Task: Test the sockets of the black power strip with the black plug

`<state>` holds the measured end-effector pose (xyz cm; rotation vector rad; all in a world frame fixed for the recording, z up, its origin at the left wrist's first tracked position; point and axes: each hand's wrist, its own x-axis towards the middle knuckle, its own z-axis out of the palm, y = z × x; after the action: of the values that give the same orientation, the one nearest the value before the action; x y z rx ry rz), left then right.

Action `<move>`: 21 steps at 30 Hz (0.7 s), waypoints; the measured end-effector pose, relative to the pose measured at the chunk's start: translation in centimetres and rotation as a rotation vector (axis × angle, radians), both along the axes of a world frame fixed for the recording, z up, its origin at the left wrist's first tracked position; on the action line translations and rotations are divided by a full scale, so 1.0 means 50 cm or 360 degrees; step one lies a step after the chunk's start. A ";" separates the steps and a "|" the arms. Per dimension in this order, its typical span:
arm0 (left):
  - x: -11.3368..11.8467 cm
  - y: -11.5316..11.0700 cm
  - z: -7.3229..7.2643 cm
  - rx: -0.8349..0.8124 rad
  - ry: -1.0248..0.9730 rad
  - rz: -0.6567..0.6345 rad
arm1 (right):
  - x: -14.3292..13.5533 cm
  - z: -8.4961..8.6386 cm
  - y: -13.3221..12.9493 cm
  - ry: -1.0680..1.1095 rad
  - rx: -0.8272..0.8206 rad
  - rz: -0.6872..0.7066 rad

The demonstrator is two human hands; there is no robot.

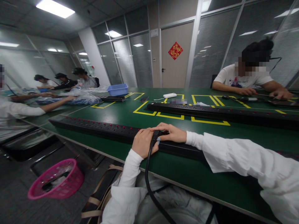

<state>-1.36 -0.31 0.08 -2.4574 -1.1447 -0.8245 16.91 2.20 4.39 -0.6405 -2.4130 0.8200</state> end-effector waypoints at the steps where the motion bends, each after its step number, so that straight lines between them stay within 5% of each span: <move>1: 0.000 0.000 0.000 -0.0006 0.0000 -0.0002 | 0.000 0.000 0.000 -0.0003 0.0013 0.0000; 21: 0.004 -0.001 0.000 0.0023 -0.0054 0.0013 | 0.000 -0.004 -0.001 -0.0041 0.0114 -0.0020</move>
<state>-1.14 -0.35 0.08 -2.4340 -1.1558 -0.8726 16.91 2.15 4.19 -0.6418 -2.4470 0.7206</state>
